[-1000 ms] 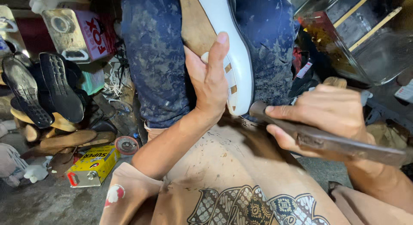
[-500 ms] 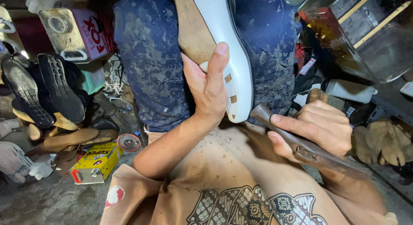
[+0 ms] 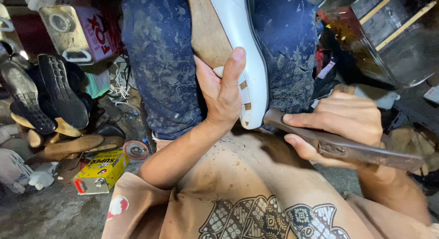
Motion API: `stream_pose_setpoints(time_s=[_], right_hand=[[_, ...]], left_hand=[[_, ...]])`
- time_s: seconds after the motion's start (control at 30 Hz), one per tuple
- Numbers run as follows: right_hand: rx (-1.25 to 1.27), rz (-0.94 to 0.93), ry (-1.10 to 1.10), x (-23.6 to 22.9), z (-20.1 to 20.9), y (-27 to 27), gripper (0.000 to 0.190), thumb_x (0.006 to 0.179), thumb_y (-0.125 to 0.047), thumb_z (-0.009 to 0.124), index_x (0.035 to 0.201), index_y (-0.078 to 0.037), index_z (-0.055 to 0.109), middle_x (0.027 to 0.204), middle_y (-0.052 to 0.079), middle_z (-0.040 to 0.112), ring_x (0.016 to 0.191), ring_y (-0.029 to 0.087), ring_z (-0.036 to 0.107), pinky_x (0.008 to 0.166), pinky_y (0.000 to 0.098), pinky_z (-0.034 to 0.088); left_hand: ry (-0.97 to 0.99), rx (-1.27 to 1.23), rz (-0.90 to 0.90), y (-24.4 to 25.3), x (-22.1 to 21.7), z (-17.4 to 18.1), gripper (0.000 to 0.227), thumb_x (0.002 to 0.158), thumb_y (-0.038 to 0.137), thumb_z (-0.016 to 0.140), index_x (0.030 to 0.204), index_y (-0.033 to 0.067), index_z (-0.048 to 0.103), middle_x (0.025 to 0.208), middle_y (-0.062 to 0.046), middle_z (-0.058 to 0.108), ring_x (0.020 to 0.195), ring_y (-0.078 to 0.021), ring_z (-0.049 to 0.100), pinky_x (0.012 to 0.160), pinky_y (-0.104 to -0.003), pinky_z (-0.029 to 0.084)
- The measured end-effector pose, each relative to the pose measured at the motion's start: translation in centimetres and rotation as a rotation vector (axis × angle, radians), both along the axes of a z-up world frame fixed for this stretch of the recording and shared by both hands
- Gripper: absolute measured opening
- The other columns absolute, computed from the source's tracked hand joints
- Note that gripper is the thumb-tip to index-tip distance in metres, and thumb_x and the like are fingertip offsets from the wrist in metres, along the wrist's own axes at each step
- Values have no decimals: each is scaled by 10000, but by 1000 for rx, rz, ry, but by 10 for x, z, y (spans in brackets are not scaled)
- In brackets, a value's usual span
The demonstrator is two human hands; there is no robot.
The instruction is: The person hammers a white shoe onto a wooden form, presses a black sole onto the bottom of the shoe by hand, and moves various shoe parts around a workshop.
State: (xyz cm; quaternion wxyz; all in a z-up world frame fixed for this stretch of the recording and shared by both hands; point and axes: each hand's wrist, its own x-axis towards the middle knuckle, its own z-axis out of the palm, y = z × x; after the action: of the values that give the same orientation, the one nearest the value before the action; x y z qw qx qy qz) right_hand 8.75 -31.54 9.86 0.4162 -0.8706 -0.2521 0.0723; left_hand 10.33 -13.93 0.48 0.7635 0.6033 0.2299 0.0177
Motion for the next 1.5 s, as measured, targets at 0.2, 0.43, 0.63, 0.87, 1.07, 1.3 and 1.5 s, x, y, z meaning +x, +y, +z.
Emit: stream_pose_setpoints(time_s=[0.2,0.43,0.63,0.87,1.07,1.3,1.5], right_hand=[[57,-127,-77,-22,-14,-5,220,876,-157,737,985,33,715,591,81,516,482,207,359,561,340,308],[60,-136,-71,-21,-22,-2,218,878,-176,742,986,14,727,622,79,566,488,209,375,568,341,310],[86,-101,-41,-4,-22,-2,180,857,-166,752,904,5,724,571,80,559,434,177,408,523,314,306],[-22,-5,70,13,-8,-2,203,869,-252,724,891,-52,755,647,69,659,460,192,486,526,304,357],[63,-157,-52,-15,-23,-11,256,883,-209,710,941,41,719,695,140,656,473,215,437,543,335,334],[93,-203,-113,-25,-36,-4,233,888,-197,736,971,19,715,645,111,613,469,203,411,544,346,304],[135,-109,-91,-12,-40,-6,172,870,-151,755,914,10,713,573,83,557,439,178,391,517,319,289]], left_hand=[[7,-74,-12,2,-2,-5,683,925,398,692,1441,38,426,1433,-187,581,1316,-251,594,1192,-380,449],[-8,-29,-19,2,-4,-6,656,934,394,686,1426,38,439,1429,-185,582,1324,-251,587,1198,-377,437],[8,-18,-29,1,-6,-7,747,922,402,682,1485,28,363,1503,-202,506,1396,-261,523,1256,-393,372],[-1,37,-43,3,-7,-10,771,922,408,682,1491,20,337,1513,-219,486,1399,-264,509,1257,-391,352],[-46,-121,-29,1,-11,-16,711,934,367,715,1477,47,386,1486,-184,535,1373,-252,553,1249,-383,398],[-63,-146,-38,2,-13,-19,719,943,361,724,1491,49,378,1507,-179,521,1400,-248,537,1273,-385,382],[-50,-89,-60,1,-16,-24,733,948,382,706,1501,51,357,1517,-181,505,1416,-255,521,1288,-399,362]])
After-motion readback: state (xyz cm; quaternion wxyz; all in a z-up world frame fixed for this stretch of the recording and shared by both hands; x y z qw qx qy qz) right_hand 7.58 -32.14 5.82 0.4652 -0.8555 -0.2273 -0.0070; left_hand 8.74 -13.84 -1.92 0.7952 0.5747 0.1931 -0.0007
